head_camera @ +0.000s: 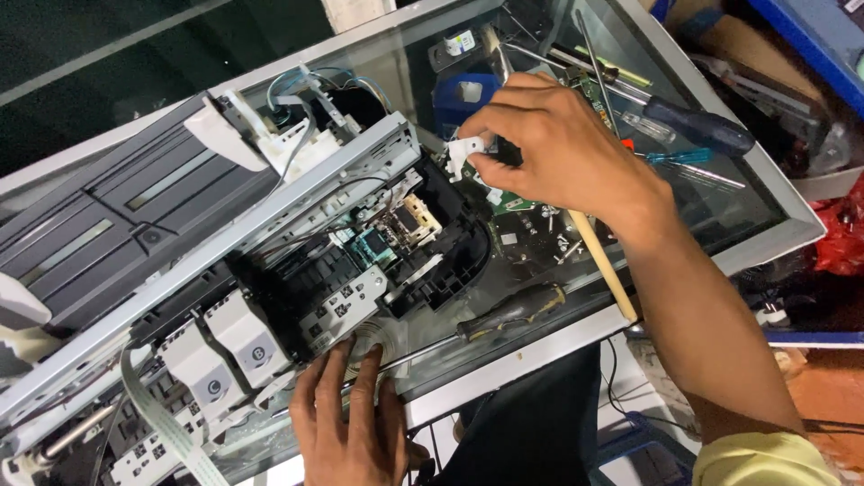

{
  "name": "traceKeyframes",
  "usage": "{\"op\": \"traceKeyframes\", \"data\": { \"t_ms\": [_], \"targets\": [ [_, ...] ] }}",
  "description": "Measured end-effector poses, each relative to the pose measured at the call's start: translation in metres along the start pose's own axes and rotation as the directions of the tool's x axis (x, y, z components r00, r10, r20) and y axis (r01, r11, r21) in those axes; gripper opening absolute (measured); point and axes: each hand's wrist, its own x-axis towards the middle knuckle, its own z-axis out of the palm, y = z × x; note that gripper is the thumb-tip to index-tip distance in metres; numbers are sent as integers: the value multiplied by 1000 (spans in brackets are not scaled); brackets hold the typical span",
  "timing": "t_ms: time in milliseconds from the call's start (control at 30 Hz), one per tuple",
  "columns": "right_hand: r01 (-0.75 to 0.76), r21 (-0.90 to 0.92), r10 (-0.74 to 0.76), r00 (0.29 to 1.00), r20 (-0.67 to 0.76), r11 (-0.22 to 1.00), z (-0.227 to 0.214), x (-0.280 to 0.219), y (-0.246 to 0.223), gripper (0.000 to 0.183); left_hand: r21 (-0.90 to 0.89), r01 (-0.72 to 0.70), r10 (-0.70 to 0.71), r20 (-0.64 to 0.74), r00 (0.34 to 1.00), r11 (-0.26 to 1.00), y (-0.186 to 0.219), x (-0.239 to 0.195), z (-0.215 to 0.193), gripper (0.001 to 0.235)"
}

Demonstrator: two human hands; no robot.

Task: The person works on the internal components of a disassembled printer, using a screwdriver to adjust parts and handling small white plastic pieces. They manipulate wires and mechanical parts within the printer's chassis.

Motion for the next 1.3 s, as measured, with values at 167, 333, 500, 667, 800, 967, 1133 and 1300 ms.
{"op": "traceKeyframes", "data": {
  "t_ms": [167,333,500,667,800,967,1133,1300],
  "targets": [
    [34,10,-33,997,-70,999,-2,3,-7,19,-28,12,-13,-29,1000,1000,6,4,-6,31],
    [-4,2,4,998,-67,1000,2,4,-8,22,-27,-18,16,-77,997,999,7,5,-8,30],
    [-42,3,42,999,-7,999,8,1,1,16,27,-42,43,-25,999,999,-6,-12,6,43],
    [-79,14,79,997,2,997,7,2,-3,12,9,-29,30,-42,999,1000,3,-2,-5,36],
    [-60,15,60,998,4,998,9,2,-3,14,-41,-37,35,-59,998,998,8,7,-12,28],
    [-63,33,63,998,8,997,8,4,-5,12,-23,-36,35,-63,997,999,6,3,-8,28],
    [-122,40,121,992,28,992,8,5,-9,18,-24,-31,29,-63,998,999,6,3,-8,29],
    [-86,43,88,996,-26,995,7,7,-13,20,-35,-22,19,-60,998,999,6,6,-11,26]
  ]
}}
